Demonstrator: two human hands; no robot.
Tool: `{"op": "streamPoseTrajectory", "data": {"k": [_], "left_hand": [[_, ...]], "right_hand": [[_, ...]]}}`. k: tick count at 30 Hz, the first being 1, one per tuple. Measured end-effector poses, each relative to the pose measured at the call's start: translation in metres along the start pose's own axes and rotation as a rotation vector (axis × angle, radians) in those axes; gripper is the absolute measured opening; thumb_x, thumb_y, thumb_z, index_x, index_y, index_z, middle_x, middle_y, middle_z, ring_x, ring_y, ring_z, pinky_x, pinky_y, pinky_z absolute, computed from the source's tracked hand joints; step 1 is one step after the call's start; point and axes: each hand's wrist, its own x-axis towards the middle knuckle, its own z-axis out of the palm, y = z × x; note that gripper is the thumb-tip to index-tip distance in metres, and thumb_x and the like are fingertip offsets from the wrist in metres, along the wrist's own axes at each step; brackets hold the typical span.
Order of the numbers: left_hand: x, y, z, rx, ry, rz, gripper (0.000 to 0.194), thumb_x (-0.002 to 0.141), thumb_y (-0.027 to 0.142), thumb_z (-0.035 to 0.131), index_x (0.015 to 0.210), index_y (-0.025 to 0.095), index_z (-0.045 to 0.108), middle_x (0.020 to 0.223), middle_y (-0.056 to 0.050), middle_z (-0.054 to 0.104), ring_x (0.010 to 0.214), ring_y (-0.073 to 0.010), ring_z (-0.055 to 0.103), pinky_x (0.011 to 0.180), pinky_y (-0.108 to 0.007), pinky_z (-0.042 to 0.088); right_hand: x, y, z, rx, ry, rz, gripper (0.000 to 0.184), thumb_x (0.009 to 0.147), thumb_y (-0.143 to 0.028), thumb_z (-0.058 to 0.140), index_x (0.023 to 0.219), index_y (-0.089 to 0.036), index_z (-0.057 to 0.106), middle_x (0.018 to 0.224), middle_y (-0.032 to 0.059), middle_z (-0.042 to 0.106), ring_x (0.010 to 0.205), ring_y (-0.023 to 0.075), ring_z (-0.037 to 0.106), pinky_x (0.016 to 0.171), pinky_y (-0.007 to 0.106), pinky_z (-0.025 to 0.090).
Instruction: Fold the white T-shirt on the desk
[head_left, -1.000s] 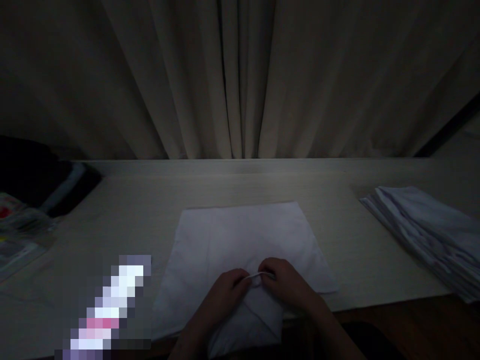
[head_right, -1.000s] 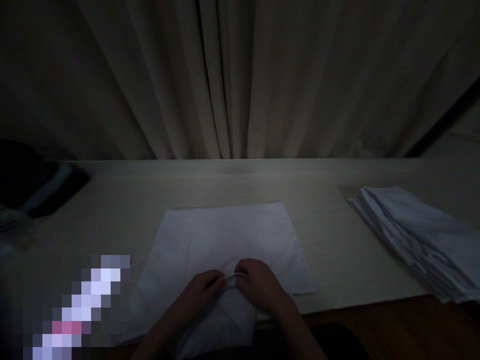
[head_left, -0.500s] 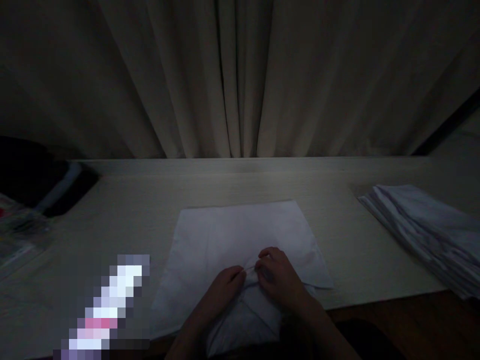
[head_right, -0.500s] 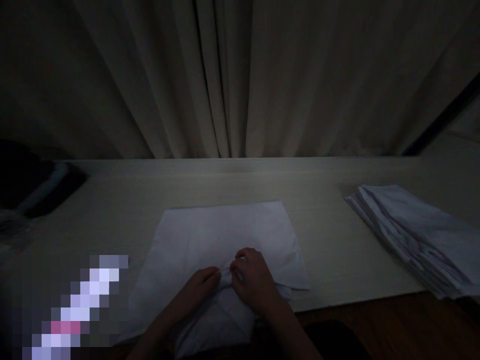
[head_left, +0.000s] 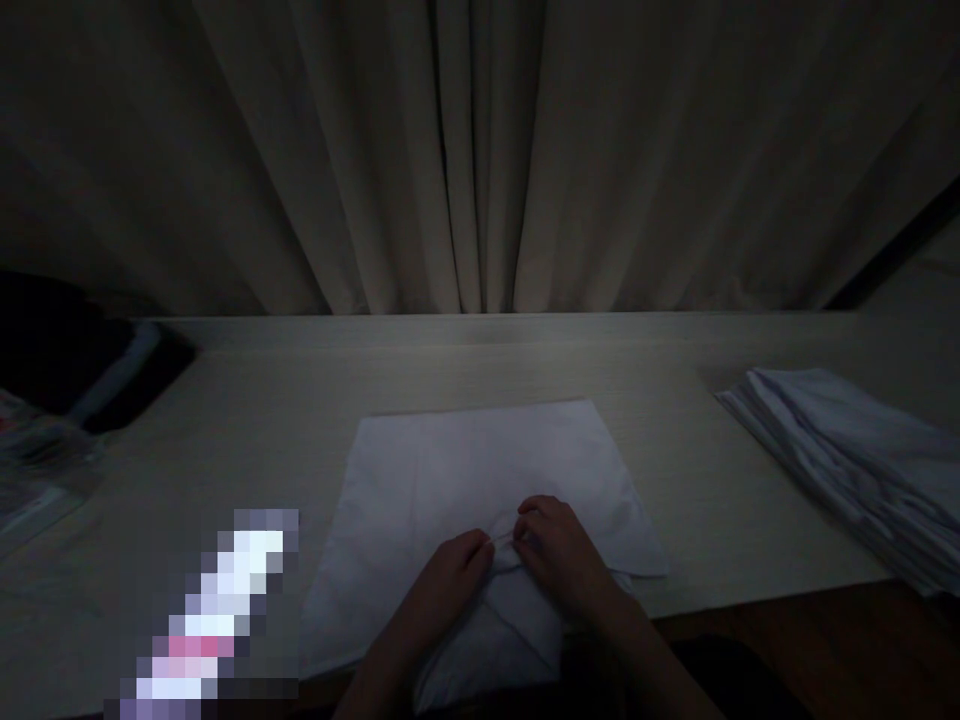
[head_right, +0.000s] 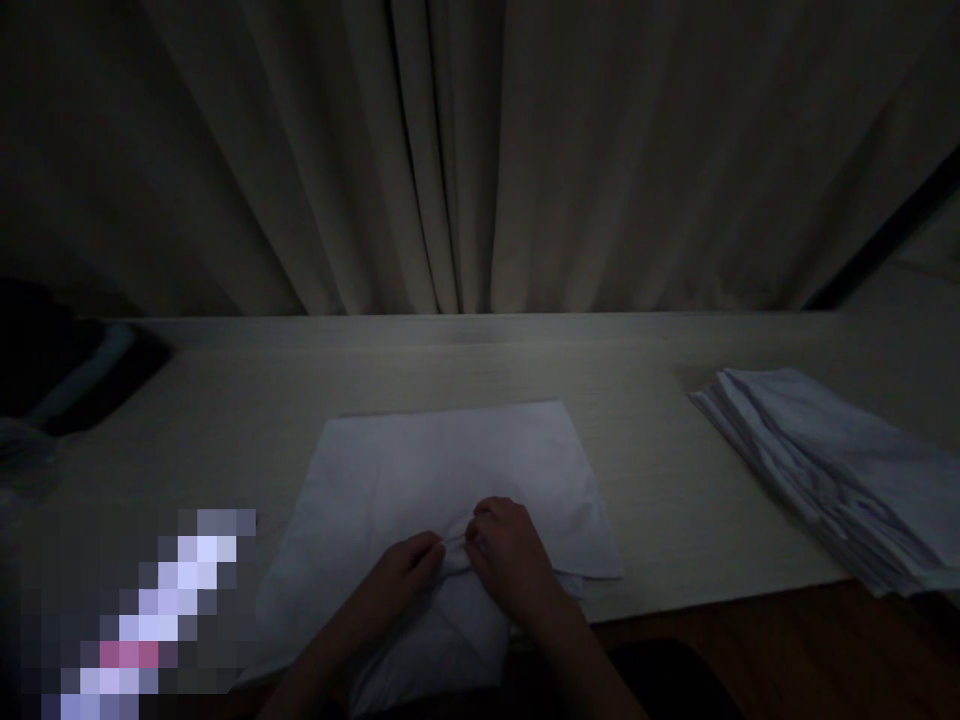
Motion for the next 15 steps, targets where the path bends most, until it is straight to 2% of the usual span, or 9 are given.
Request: {"op": "streamPoseTrajectory", "data": {"k": [3, 5, 7, 9, 11, 15], "left_hand": [[-0.002, 0.002, 0.001, 0.012, 0.077, 0.067, 0.020, 0.083, 0.035, 0.047, 0.097, 0.021, 0.052, 0.092, -0.003, 0.061, 0.085, -0.0172, 0.055, 0.079, -0.031, 0.043], [-0.003, 0.002, 0.002, 0.063, 0.125, 0.148, 0.018, 0.082, 0.029, 0.050, 0.099, 0.022, 0.050, 0.099, -0.004, 0.058, 0.091, -0.0171, 0.053, 0.084, -0.032, 0.043], [-0.003, 0.001, 0.002, 0.115, 0.129, 0.235, 0.014, 0.085, 0.024, 0.044, 0.097, 0.023, 0.052, 0.103, -0.004, 0.055, 0.096, -0.0165, 0.052, 0.088, -0.033, 0.042], [-0.003, -0.001, 0.003, 0.156, 0.105, 0.291, 0.018, 0.087, 0.021, 0.038, 0.093, 0.023, 0.055, 0.107, -0.005, 0.053, 0.101, -0.0162, 0.051, 0.091, -0.034, 0.042], [-0.003, -0.004, 0.005, 0.191, 0.085, 0.295, 0.020, 0.087, 0.021, 0.038, 0.093, 0.024, 0.057, 0.111, -0.005, 0.052, 0.104, -0.0169, 0.050, 0.093, -0.035, 0.042], [-0.002, -0.008, 0.007, 0.191, 0.095, 0.254, 0.017, 0.082, 0.023, 0.051, 0.099, 0.024, 0.054, 0.111, -0.005, 0.053, 0.106, -0.0185, 0.049, 0.096, -0.038, 0.041]], "right_hand": [[0.001, -0.002, -0.004, -0.010, -0.038, -0.001, 0.010, 0.081, -0.017, 0.057, 0.089, -0.021, 0.060, 0.106, 0.0036, 0.059, 0.103, 0.0176, 0.051, 0.092, 0.035, 0.041], [0.001, -0.003, -0.005, -0.015, -0.063, -0.004, 0.010, 0.082, -0.017, 0.055, 0.090, -0.021, 0.060, 0.105, 0.0038, 0.060, 0.102, 0.0179, 0.051, 0.091, 0.035, 0.041], [0.001, -0.003, -0.005, -0.020, -0.073, -0.007, 0.010, 0.084, -0.017, 0.053, 0.090, -0.021, 0.060, 0.105, 0.0043, 0.060, 0.101, 0.0180, 0.051, 0.090, 0.035, 0.041], [0.001, -0.003, -0.004, -0.023, -0.080, -0.010, 0.010, 0.085, -0.017, 0.051, 0.089, -0.020, 0.060, 0.105, 0.0045, 0.060, 0.101, 0.0180, 0.051, 0.090, 0.035, 0.041], [0.001, -0.003, -0.004, -0.031, -0.092, -0.012, 0.010, 0.086, -0.017, 0.050, 0.088, -0.020, 0.060, 0.104, 0.0044, 0.060, 0.099, 0.0179, 0.052, 0.089, 0.035, 0.041], [0.002, -0.005, -0.006, -0.048, -0.117, -0.010, 0.011, 0.088, -0.019, 0.049, 0.089, -0.019, 0.060, 0.104, 0.0049, 0.060, 0.098, 0.0174, 0.052, 0.088, 0.034, 0.041]]}}
